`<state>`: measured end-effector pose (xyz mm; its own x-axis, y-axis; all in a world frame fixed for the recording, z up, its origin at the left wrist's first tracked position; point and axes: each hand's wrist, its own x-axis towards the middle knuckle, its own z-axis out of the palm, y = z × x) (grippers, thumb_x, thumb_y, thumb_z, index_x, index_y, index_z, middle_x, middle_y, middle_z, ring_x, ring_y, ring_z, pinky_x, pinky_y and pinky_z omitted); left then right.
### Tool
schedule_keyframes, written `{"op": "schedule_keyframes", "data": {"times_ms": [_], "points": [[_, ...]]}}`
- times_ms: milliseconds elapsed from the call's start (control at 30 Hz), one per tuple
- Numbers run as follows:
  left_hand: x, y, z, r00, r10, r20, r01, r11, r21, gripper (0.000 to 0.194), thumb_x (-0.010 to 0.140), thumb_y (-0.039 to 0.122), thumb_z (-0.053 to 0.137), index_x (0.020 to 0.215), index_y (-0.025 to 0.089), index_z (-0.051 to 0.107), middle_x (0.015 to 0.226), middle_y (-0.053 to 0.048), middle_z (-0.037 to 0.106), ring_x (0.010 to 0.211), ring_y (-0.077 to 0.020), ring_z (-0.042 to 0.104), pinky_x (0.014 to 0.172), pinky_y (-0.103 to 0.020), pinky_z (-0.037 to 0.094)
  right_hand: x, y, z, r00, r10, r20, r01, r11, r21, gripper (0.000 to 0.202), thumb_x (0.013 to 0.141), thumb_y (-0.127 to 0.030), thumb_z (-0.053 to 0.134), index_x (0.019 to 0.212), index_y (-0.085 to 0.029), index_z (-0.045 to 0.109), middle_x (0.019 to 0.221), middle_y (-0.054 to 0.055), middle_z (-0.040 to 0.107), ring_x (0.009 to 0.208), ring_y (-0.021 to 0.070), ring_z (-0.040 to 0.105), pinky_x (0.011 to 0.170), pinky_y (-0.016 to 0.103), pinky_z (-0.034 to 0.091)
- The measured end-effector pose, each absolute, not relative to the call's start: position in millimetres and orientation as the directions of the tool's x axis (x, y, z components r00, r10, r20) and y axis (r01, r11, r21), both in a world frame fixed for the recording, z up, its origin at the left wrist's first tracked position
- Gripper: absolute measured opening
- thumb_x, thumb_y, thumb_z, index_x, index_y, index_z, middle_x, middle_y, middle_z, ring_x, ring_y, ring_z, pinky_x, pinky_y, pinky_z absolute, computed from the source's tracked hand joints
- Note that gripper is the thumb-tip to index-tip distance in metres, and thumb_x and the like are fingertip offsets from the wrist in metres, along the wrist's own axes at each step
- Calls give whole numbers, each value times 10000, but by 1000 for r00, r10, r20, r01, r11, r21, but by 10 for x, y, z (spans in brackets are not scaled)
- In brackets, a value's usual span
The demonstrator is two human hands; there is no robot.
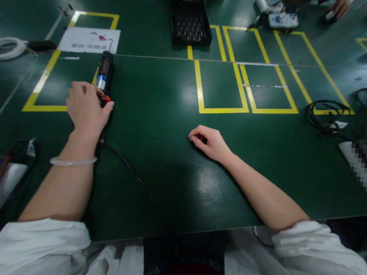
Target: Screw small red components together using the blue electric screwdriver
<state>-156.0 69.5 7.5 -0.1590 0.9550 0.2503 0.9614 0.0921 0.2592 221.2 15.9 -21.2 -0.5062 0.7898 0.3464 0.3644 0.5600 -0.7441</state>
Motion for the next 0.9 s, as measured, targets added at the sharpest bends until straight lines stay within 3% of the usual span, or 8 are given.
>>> {"op": "schedule_keyframes", "data": {"times_ms": [100,300,433,533,667,767,900], "points": [[-1550,681,94,-166,956,241,969,113,220,462,977,548,527,1220,154,519,1446,-83,399,1320,-337,412,1079,-479,342,2212,162,-219,-505,795,337,367,551,-749,113,958,-202,562,925,-189,670,862,32,699,731,145,613,692,265,474],[-1483,688,127,-174,924,340,952,70,297,347,1042,411,448,1235,140,546,1383,-70,525,1310,-304,461,1105,-504,346,2218,168,-211,-498,806,320,366,530,-765,128,972,-235,576,899,-189,671,836,26,694,718,144,603,681,262,465],[-1085,644,118,32,951,309,822,-201,533,335,1022,416,501,1228,166,589,1167,-22,659,1071,-190,616,992,-386,471,2222,172,-204,-502,808,309,364,522,-771,150,979,-247,574,877,-186,666,825,27,690,715,144,601,676,261,462],[-631,498,102,261,936,236,650,-351,674,282,966,390,571,1136,182,657,1088,-47,702,962,-187,663,885,-329,527,2223,169,-206,-503,805,316,356,526,-773,121,967,-228,575,906,-182,669,840,28,693,715,141,605,680,262,467],[-170,244,114,467,864,190,511,-439,739,236,951,360,595,1063,181,700,1062,-72,700,934,-196,673,833,-316,552,2218,156,-207,-505,800,324,327,525,-786,75,946,-214,590,935,-186,659,831,16,681,717,138,615,677,260,475],[-44,131,122,516,838,177,464,-446,765,201,963,323,583,1047,183,701,1050,-70,697,947,-194,671,850,-314,559,2208,147,-201,-515,797,317,298,513,-805,49,931,-236,629,955,-193,632,802,0,665,704,137,616,668,261,479],[-22,95,81,531,825,193,445,-465,766,158,962,281,606,1043,177,693,1017,-58,693,914,-177,670,843,-305,558,2196,145,-200,-501,813,297,287,479,-830,175,894,-269,704,1002,-207,582,825,-6,663,707,135,615,665,260,492]]}}
